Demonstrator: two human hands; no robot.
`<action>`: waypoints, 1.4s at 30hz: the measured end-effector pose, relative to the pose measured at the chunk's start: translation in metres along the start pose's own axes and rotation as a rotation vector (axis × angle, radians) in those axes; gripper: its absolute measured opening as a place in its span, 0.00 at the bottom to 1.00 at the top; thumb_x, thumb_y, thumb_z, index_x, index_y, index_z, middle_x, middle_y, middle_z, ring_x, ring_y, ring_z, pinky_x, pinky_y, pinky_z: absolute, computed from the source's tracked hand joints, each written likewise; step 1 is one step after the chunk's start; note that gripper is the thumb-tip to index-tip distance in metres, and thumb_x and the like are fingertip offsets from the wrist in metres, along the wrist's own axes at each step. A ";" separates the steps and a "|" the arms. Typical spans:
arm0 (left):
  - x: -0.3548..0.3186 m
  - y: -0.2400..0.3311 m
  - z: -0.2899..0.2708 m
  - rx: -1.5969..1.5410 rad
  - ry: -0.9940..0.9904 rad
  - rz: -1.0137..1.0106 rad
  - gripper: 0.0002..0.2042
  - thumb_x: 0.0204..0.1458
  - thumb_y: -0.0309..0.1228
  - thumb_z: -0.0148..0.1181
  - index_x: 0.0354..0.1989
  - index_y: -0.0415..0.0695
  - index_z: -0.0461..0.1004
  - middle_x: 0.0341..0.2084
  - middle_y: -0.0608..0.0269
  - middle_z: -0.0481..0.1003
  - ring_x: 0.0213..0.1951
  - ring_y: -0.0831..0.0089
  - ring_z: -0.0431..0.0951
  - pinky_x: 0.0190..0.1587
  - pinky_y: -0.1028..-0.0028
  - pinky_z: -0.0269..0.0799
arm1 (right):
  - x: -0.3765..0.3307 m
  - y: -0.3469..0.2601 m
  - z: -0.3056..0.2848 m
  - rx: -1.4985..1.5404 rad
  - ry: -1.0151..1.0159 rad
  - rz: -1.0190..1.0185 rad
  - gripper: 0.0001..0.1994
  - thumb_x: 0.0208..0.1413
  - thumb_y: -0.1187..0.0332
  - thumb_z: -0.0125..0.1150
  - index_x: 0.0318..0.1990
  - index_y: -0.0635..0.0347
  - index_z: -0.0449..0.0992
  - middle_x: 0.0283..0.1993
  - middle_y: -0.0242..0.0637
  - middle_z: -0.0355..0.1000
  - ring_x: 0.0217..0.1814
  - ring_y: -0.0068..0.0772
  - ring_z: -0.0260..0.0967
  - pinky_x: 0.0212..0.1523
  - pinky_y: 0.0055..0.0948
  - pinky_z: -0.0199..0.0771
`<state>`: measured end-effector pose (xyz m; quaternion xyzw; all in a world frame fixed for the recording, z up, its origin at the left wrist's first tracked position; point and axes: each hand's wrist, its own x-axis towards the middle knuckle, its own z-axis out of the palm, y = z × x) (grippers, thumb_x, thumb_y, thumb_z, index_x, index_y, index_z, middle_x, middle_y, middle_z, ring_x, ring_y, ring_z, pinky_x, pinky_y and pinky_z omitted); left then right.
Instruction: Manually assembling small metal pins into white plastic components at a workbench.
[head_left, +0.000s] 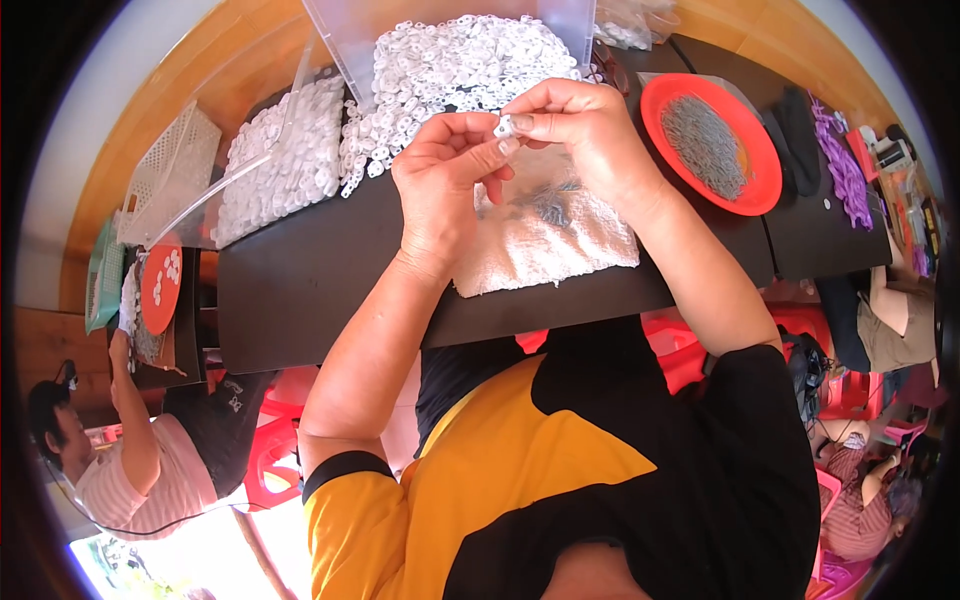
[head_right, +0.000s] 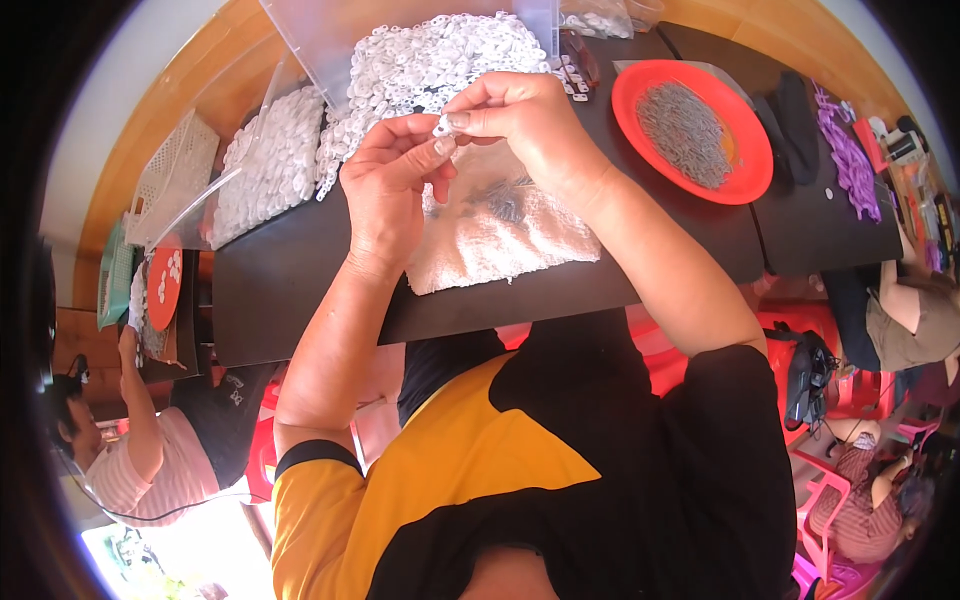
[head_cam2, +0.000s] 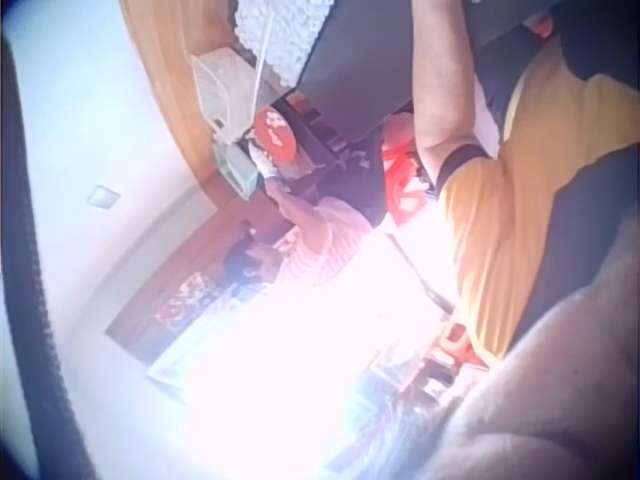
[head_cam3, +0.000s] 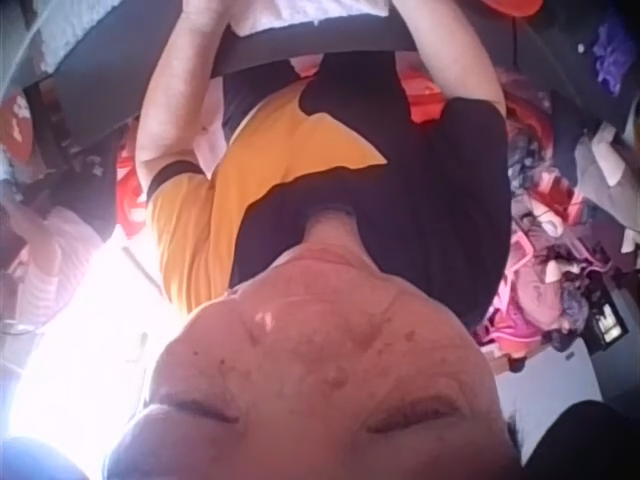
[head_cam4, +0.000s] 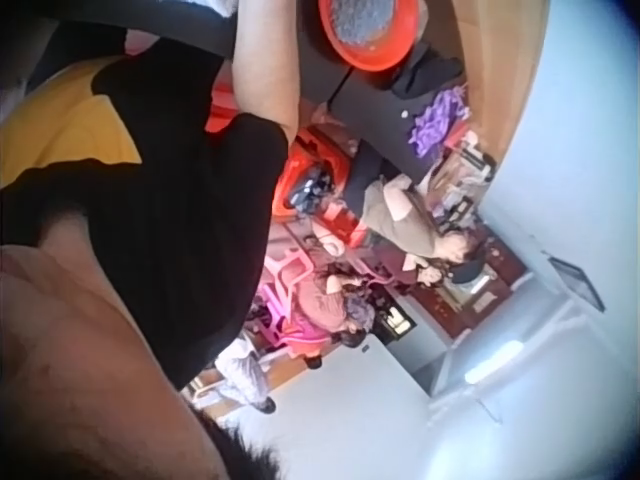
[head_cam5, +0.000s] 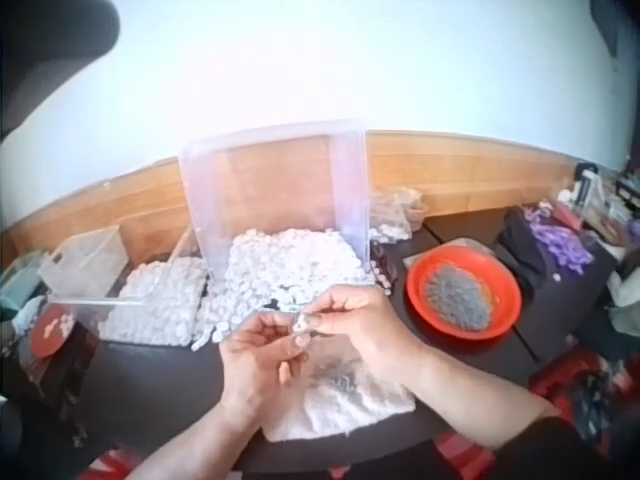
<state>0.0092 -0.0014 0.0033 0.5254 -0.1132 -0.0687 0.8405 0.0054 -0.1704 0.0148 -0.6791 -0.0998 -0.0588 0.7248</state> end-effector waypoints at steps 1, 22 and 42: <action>0.000 0.000 0.001 0.003 -0.006 -0.002 0.09 0.47 0.17 0.64 0.37 0.34 0.73 0.25 0.59 0.75 0.23 0.76 0.75 0.19 0.80 0.65 | 0.001 -0.003 -0.004 0.011 -0.030 0.002 0.07 0.52 0.75 0.62 0.38 0.67 0.79 0.34 0.36 0.77 0.38 0.24 0.74 0.43 0.23 0.73; -0.011 0.003 0.002 0.381 -0.156 0.270 0.13 0.45 0.20 0.70 0.39 0.37 0.75 0.27 0.67 0.77 0.28 0.84 0.74 0.30 0.83 0.73 | -0.002 -0.021 -0.018 -0.081 -0.339 0.187 0.12 0.57 0.61 0.61 0.31 0.61 0.79 0.24 0.29 0.73 0.28 0.19 0.70 0.30 0.19 0.65; -0.015 -0.001 0.002 0.459 -0.223 0.458 0.13 0.44 0.26 0.72 0.35 0.38 0.73 0.23 0.69 0.74 0.24 0.85 0.72 0.28 0.84 0.70 | -0.011 -0.032 -0.016 -0.030 -0.418 0.203 0.11 0.59 0.65 0.60 0.30 0.65 0.77 0.21 0.30 0.70 0.24 0.19 0.69 0.27 0.20 0.67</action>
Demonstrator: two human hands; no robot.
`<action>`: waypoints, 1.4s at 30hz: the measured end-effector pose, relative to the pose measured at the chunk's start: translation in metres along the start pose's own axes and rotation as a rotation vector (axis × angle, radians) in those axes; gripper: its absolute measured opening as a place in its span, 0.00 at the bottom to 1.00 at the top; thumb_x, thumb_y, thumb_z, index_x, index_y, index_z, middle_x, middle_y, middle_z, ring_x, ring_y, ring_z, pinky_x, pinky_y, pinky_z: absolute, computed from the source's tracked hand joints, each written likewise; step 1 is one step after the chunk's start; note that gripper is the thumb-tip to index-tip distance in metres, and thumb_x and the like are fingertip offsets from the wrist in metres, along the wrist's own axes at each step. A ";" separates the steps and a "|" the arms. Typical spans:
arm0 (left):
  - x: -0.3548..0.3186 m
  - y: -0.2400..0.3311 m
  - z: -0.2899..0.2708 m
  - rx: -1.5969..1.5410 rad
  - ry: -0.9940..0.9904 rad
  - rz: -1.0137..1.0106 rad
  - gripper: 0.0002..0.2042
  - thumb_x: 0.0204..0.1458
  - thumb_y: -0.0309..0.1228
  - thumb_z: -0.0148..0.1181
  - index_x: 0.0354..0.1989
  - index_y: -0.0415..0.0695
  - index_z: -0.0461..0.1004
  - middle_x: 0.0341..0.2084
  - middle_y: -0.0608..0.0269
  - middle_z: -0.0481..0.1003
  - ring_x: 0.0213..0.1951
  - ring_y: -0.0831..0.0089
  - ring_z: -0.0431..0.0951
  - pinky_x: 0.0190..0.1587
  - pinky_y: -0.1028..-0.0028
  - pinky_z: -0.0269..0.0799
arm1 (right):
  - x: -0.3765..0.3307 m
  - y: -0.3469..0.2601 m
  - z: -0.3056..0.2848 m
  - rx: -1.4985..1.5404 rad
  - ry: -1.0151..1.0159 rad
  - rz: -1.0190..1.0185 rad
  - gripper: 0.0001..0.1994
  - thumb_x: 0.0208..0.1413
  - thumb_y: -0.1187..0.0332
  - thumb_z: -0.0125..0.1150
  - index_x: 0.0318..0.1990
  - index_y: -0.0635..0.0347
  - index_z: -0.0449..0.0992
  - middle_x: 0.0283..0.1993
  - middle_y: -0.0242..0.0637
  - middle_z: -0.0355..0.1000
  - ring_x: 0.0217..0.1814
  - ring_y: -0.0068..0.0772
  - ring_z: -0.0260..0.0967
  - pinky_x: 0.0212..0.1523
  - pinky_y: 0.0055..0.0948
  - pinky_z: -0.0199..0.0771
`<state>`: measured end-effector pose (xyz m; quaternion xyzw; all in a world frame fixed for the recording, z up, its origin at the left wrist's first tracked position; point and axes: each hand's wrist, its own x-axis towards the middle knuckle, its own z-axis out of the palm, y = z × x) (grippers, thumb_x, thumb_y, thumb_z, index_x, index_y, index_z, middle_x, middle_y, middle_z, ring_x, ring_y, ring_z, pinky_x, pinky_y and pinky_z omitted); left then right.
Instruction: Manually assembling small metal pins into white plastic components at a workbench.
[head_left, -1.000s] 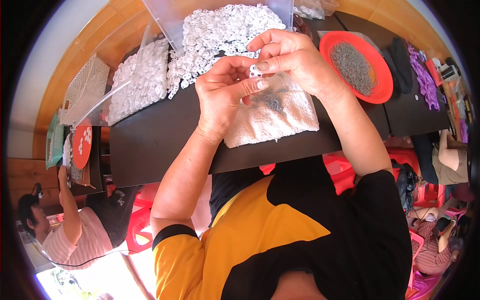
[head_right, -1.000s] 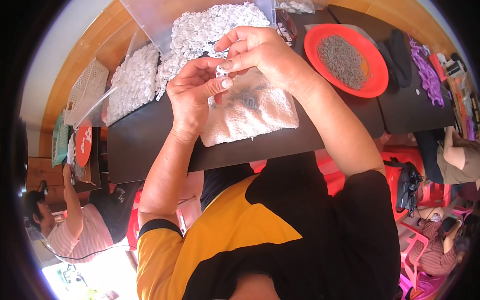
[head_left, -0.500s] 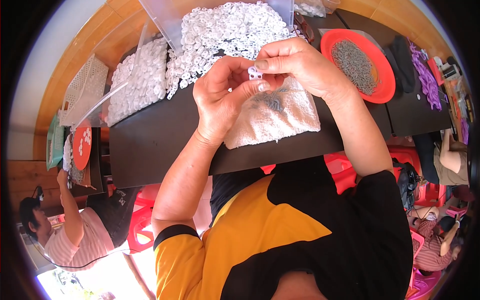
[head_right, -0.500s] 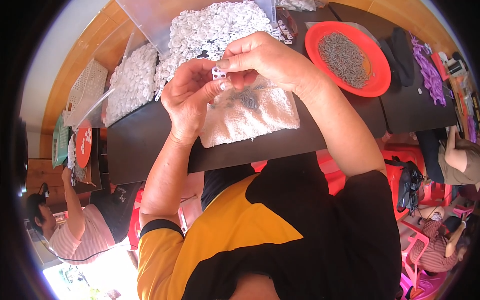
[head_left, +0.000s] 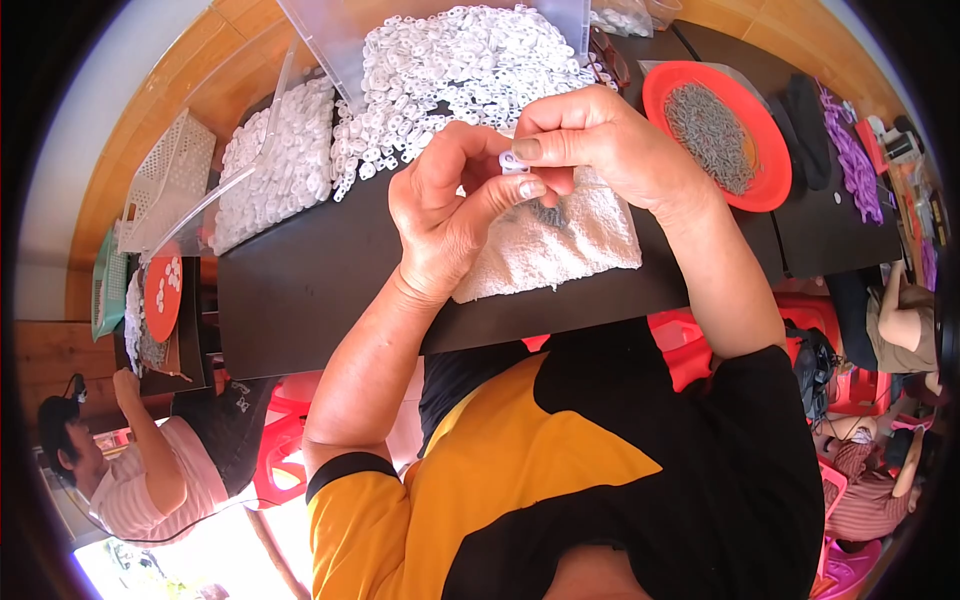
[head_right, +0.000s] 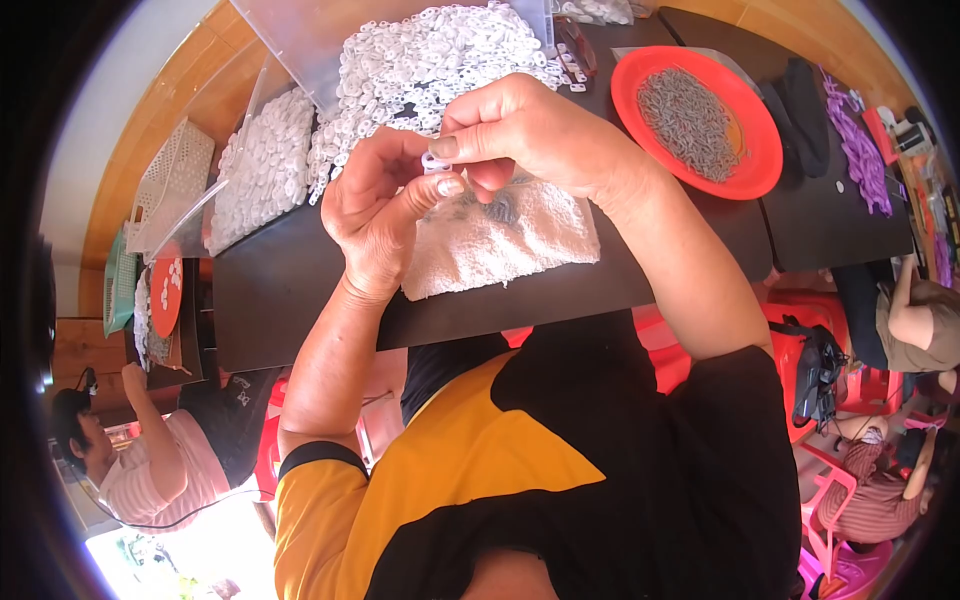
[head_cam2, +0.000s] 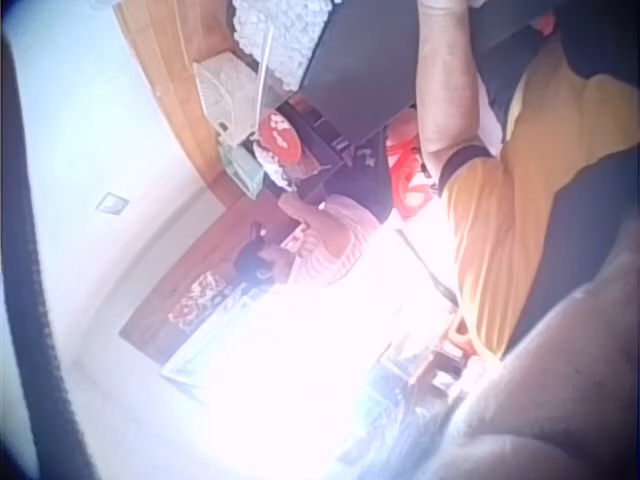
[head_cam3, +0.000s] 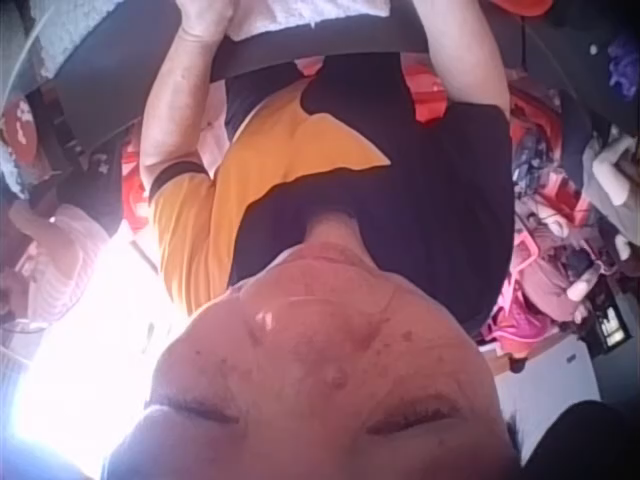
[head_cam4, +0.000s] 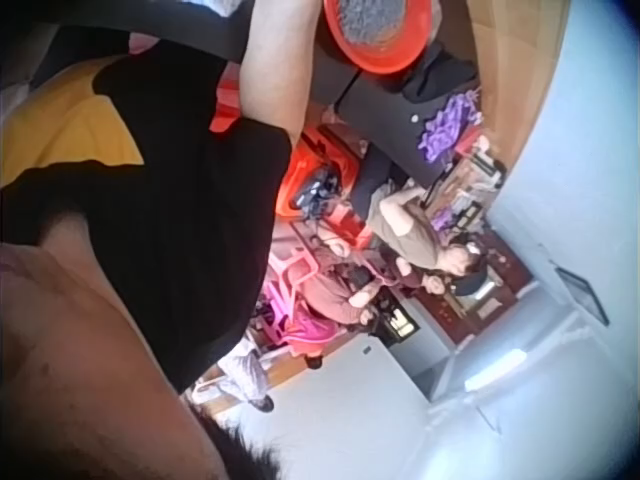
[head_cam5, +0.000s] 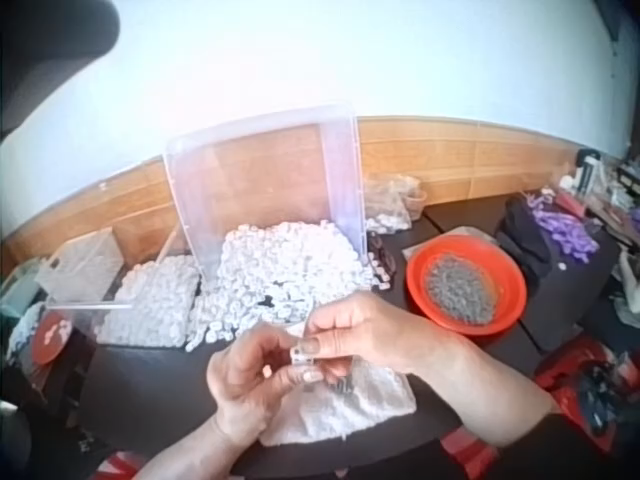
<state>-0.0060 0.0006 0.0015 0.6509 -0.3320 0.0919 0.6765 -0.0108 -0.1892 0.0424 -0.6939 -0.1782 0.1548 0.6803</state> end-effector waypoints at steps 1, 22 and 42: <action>0.000 0.000 -0.001 -0.001 0.001 0.001 0.13 0.44 0.26 0.72 0.35 0.38 0.73 0.23 0.69 0.74 0.24 0.85 0.72 0.28 0.84 0.70 | -0.001 0.001 0.001 0.023 0.004 0.000 0.11 0.58 0.65 0.60 0.29 0.65 0.76 0.20 0.30 0.68 0.23 0.19 0.68 0.27 0.20 0.67; 0.003 -0.003 -0.001 -0.125 0.058 -0.049 0.11 0.48 0.18 0.67 0.38 0.37 0.72 0.28 0.66 0.76 0.31 0.82 0.78 0.34 0.82 0.74 | 0.003 -0.001 0.012 0.116 0.098 -0.047 0.12 0.59 0.65 0.58 0.28 0.64 0.75 0.20 0.29 0.65 0.23 0.21 0.65 0.30 0.22 0.67; 0.039 0.053 -0.063 0.134 0.522 0.112 0.06 0.46 0.21 0.65 0.32 0.35 0.76 0.22 0.61 0.76 0.17 0.80 0.71 0.16 0.81 0.60 | 0.001 0.016 -0.027 -1.106 0.257 -0.185 0.04 0.48 0.75 0.57 0.32 0.62 0.76 0.24 0.41 0.71 0.27 0.36 0.71 0.31 0.34 0.67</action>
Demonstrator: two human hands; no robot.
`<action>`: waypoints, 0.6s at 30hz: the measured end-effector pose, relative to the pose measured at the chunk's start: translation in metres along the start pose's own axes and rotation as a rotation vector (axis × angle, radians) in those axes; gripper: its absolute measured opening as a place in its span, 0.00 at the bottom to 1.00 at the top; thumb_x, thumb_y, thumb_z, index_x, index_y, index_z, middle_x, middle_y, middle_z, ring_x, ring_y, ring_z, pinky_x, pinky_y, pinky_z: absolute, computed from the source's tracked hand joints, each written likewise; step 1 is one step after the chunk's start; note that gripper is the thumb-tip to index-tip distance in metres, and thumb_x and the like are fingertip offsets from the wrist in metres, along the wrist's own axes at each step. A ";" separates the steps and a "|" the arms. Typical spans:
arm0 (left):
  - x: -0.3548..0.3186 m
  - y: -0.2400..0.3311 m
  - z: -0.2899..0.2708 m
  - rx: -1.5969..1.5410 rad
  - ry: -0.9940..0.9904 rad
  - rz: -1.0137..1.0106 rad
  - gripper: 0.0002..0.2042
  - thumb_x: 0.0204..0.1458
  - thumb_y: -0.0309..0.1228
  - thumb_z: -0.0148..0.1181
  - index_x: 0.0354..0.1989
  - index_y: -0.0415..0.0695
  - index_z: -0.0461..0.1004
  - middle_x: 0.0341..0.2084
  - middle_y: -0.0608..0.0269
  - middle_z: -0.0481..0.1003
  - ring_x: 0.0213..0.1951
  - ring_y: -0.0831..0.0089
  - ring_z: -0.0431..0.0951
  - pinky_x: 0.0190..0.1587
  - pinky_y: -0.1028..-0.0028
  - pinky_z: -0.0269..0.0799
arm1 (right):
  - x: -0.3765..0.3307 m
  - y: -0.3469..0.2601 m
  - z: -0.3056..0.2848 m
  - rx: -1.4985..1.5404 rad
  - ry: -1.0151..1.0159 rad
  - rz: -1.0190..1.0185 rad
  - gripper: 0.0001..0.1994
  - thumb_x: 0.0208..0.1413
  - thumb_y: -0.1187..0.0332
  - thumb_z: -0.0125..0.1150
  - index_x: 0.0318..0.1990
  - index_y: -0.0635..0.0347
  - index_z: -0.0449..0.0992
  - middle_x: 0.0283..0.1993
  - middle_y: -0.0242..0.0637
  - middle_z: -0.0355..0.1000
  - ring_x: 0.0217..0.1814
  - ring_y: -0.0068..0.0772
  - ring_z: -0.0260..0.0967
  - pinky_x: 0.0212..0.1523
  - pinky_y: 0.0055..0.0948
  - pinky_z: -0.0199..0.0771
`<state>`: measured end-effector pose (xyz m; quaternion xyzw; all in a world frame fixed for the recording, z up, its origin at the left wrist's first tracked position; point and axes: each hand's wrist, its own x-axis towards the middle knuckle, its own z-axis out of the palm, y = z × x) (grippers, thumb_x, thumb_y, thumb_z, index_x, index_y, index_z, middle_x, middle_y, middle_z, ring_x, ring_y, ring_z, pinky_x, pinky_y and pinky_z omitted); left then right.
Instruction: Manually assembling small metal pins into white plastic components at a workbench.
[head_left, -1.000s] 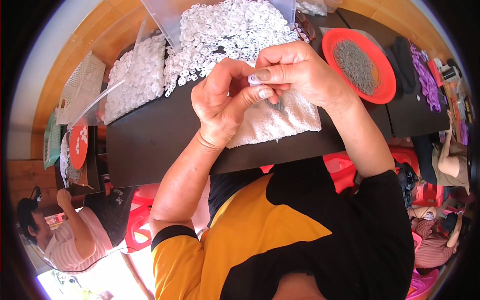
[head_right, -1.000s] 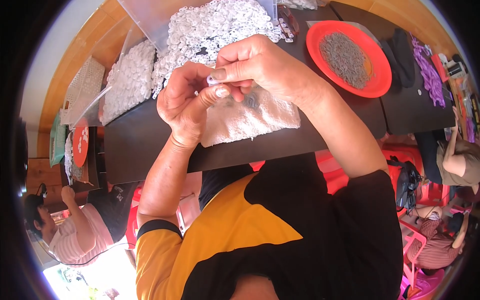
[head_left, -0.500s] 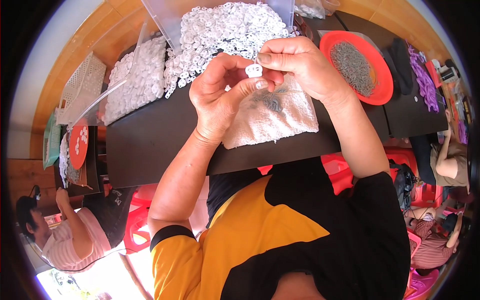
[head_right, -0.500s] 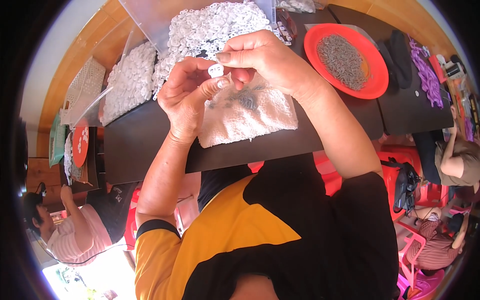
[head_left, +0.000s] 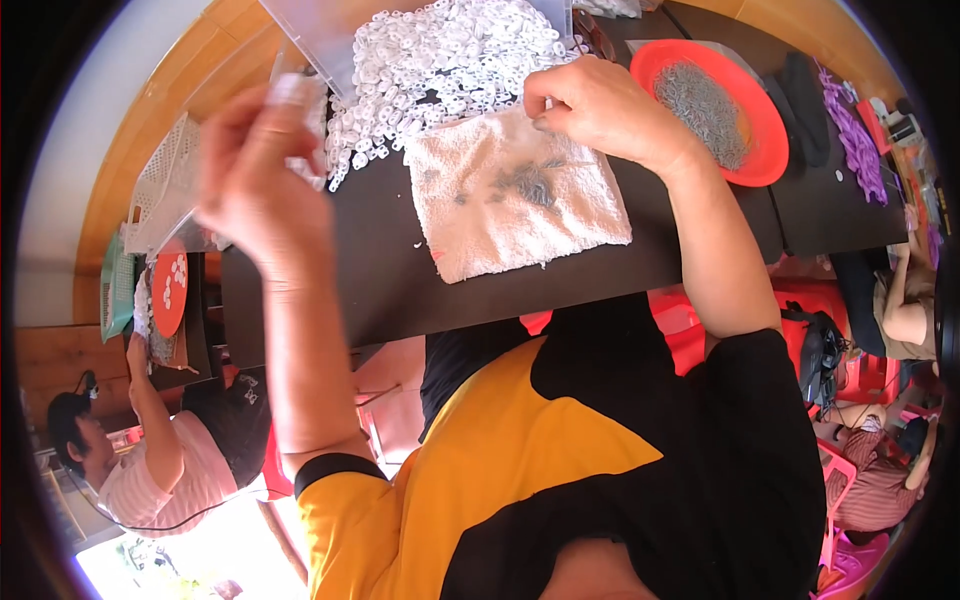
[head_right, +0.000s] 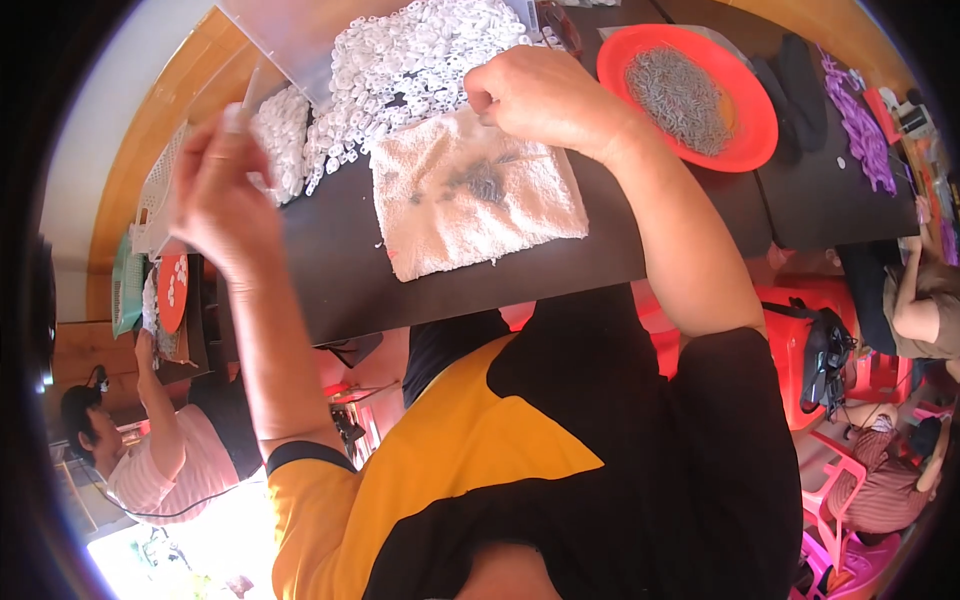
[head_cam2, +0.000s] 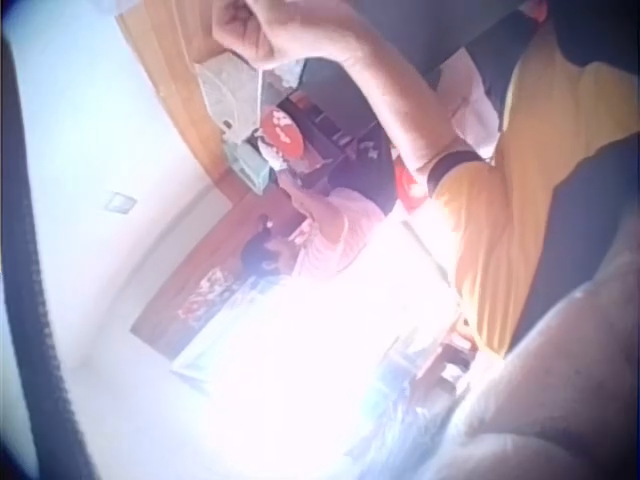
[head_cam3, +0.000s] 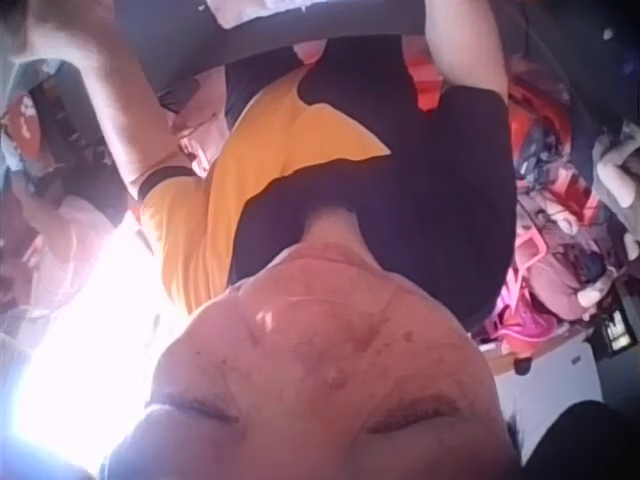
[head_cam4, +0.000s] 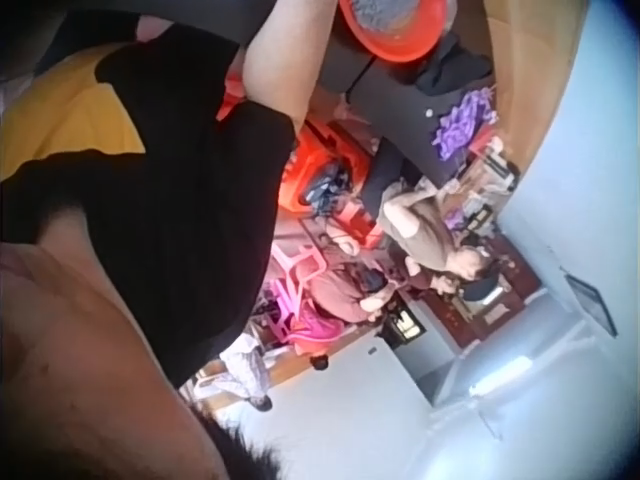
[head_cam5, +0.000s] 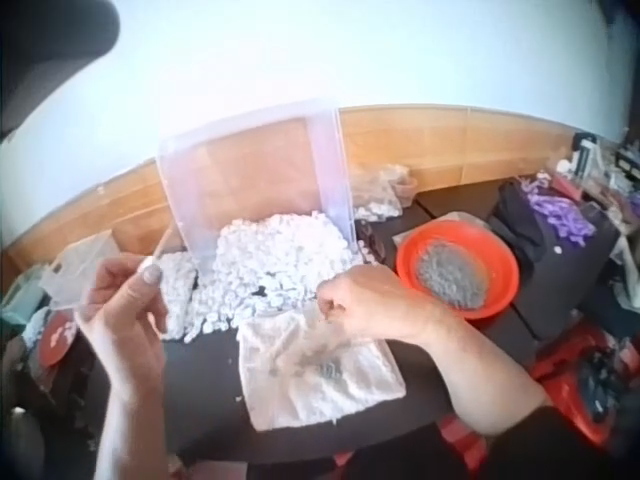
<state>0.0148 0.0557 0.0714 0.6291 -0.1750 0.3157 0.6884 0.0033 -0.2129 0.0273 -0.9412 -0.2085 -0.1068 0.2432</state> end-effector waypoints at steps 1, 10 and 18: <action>0.016 0.008 -0.006 0.083 0.046 0.015 0.06 0.47 0.22 0.67 0.30 0.34 0.76 0.20 0.62 0.75 0.17 0.81 0.70 0.16 0.81 0.60 | -0.001 0.001 -0.004 -0.054 -0.072 0.028 0.07 0.43 0.77 0.56 0.32 0.61 0.76 0.29 0.43 0.74 0.32 0.45 0.72 0.35 0.39 0.68; 0.074 -0.021 -0.061 0.946 -0.098 0.429 0.09 0.43 0.26 0.70 0.34 0.41 0.81 0.29 0.69 0.75 0.30 0.82 0.73 0.33 0.81 0.70 | 0.004 0.002 0.001 -0.288 -0.223 0.048 0.06 0.41 0.80 0.55 0.28 0.62 0.75 0.33 0.44 0.74 0.40 0.48 0.72 0.39 0.42 0.68; -0.031 -0.021 0.028 0.211 -0.548 -0.349 0.05 0.45 0.21 0.66 0.31 0.36 0.78 0.23 0.68 0.76 0.26 0.84 0.71 0.31 0.81 0.69 | 0.006 0.016 0.015 -0.192 -0.135 0.006 0.03 0.41 0.77 0.56 0.26 0.64 0.73 0.31 0.44 0.72 0.37 0.50 0.70 0.38 0.43 0.67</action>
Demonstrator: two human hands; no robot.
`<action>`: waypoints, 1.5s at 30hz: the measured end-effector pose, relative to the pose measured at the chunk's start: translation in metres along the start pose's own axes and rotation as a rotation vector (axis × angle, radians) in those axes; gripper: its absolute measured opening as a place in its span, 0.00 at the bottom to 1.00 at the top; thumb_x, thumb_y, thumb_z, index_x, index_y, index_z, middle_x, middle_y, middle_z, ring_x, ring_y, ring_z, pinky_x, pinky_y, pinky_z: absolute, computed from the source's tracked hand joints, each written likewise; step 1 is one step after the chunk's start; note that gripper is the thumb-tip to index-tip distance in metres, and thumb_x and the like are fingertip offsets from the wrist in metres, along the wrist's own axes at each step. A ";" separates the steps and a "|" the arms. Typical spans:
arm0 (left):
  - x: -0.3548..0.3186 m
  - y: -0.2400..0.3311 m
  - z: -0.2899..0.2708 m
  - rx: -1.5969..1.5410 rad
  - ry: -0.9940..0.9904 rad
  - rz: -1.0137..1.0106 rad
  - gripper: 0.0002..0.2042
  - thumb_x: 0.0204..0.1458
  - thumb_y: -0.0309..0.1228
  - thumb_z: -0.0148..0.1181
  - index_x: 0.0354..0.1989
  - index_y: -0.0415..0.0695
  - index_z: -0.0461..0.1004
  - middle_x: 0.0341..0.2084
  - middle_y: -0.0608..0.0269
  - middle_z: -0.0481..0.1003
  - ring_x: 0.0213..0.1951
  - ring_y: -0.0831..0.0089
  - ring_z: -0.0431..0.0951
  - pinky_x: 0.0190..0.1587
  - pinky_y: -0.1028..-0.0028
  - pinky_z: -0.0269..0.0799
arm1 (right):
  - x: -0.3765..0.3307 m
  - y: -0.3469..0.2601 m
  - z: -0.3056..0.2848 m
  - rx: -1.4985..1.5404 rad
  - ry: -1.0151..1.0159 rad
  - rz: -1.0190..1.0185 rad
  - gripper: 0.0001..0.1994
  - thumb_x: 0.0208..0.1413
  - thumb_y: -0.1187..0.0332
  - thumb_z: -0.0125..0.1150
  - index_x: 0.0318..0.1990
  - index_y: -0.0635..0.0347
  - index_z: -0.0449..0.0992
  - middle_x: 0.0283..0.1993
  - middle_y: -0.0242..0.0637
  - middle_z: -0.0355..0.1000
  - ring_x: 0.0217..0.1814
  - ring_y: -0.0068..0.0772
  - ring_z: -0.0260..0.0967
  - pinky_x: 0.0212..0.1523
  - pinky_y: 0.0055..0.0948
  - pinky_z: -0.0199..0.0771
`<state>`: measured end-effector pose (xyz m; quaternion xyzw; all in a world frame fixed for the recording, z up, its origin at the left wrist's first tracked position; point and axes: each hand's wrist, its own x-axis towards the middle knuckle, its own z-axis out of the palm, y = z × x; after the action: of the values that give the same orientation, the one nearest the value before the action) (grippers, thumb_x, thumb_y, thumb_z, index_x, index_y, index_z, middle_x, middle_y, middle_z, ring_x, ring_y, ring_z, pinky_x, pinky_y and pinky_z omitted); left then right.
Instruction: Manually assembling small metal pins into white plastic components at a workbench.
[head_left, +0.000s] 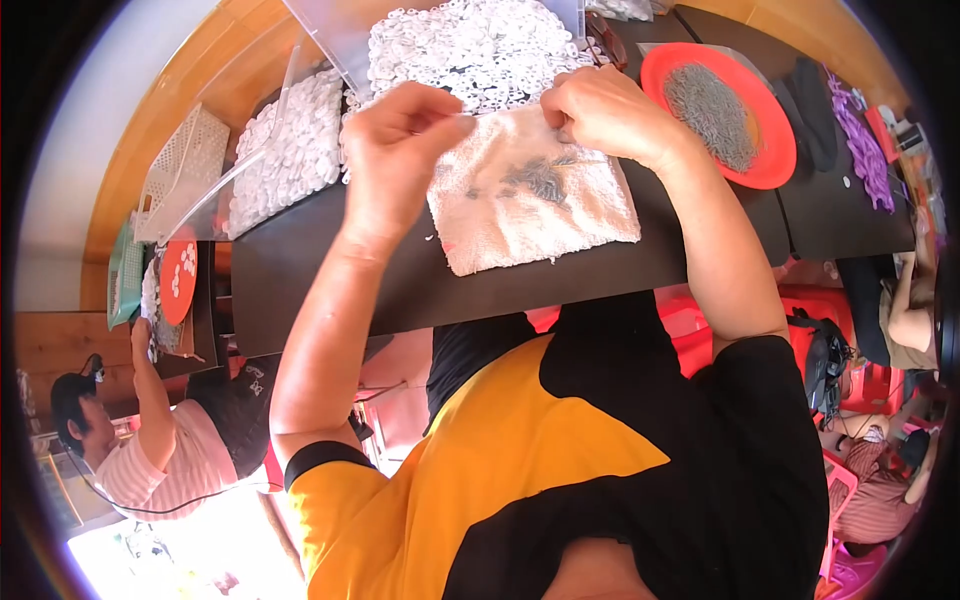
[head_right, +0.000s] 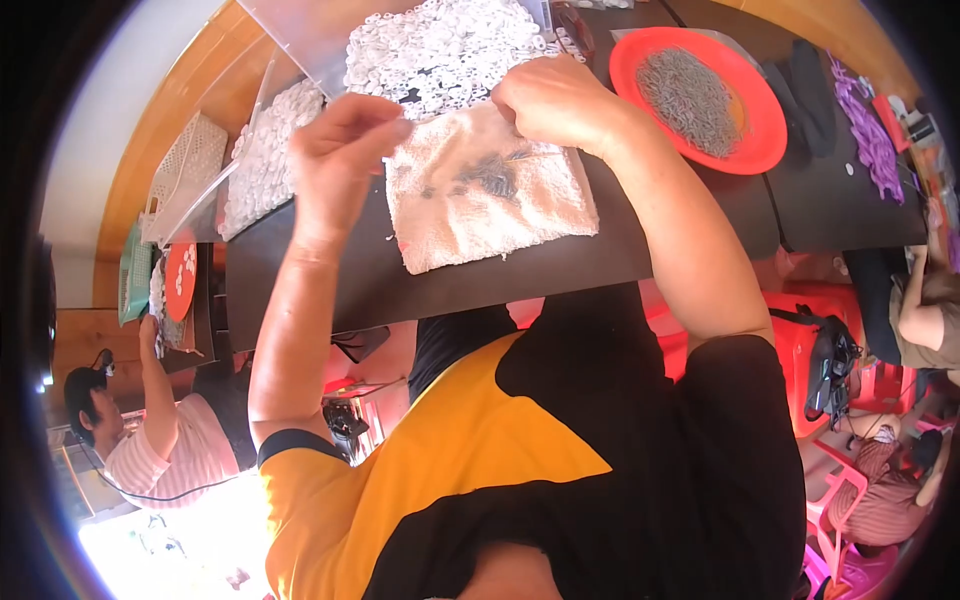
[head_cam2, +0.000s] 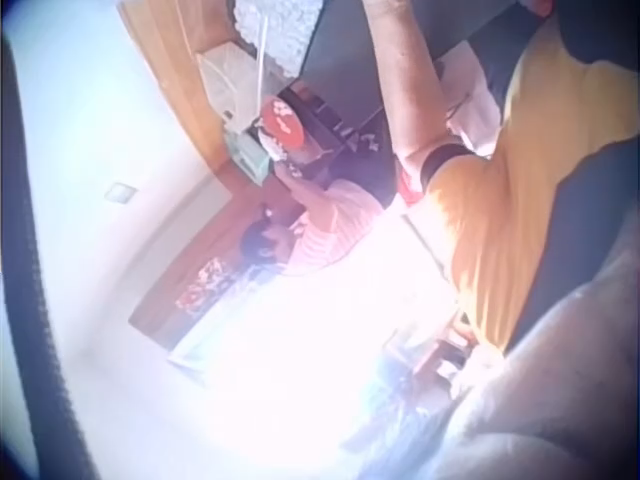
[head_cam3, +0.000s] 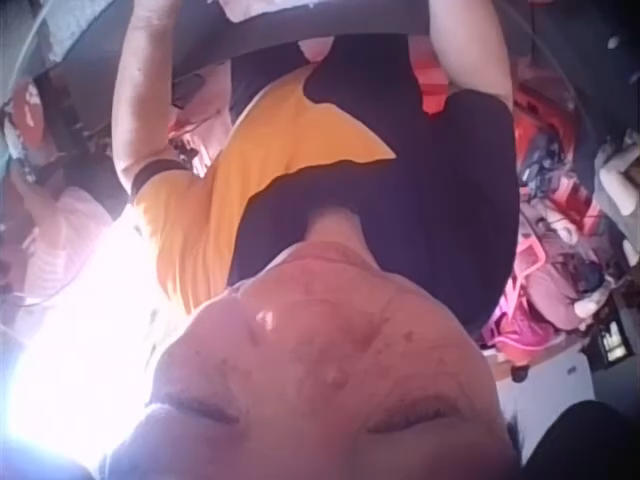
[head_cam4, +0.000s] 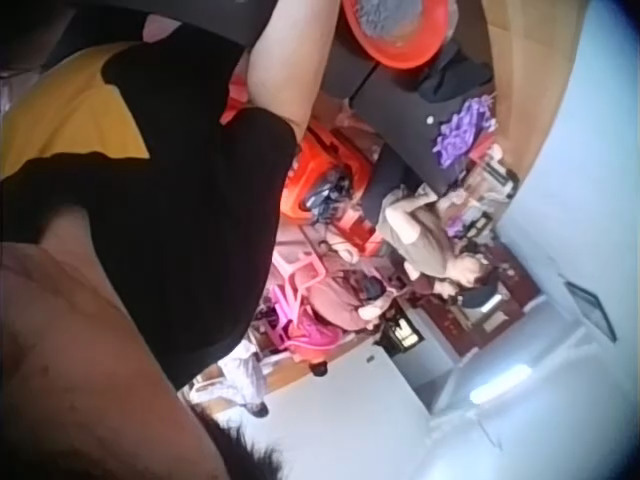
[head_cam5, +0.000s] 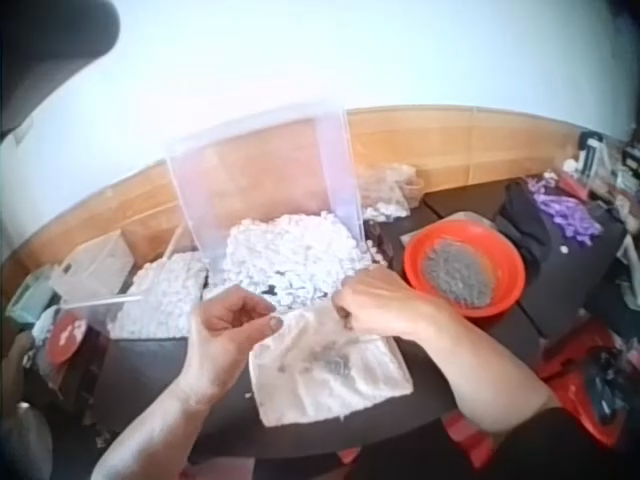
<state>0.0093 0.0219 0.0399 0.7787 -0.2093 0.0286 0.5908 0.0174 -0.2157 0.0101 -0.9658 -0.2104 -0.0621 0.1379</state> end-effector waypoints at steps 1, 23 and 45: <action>0.000 -0.001 0.008 -0.016 -0.051 -0.057 0.04 0.45 0.21 0.66 0.30 0.36 0.78 0.22 0.68 0.75 0.25 0.84 0.71 0.31 0.81 0.69 | 0.000 0.001 0.001 -0.024 -0.030 -0.001 0.03 0.42 0.77 0.56 0.27 0.64 0.73 0.30 0.44 0.72 0.38 0.49 0.70 0.38 0.42 0.67; -0.018 -0.039 -0.021 0.291 -0.402 0.058 0.05 0.43 0.23 0.62 0.29 0.38 0.76 0.23 0.62 0.73 0.25 0.73 0.72 0.31 0.74 0.69 | 0.000 -0.022 0.007 0.233 0.120 -0.204 0.02 0.43 0.75 0.57 0.27 0.61 0.72 0.30 0.40 0.72 0.36 0.47 0.71 0.37 0.43 0.69; -0.033 -0.033 0.009 0.538 -0.346 0.392 0.05 0.46 0.21 0.63 0.30 0.39 0.73 0.25 0.60 0.68 0.24 0.65 0.72 0.28 0.70 0.67 | 0.000 -0.033 0.009 0.298 0.291 -0.302 0.03 0.44 0.77 0.58 0.28 0.61 0.73 0.29 0.37 0.71 0.33 0.42 0.71 0.35 0.37 0.71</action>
<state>-0.0104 0.0305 -0.0023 0.8446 -0.4361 0.0635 0.3041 0.0035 -0.1843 0.0095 -0.8734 -0.3370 -0.1885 0.2967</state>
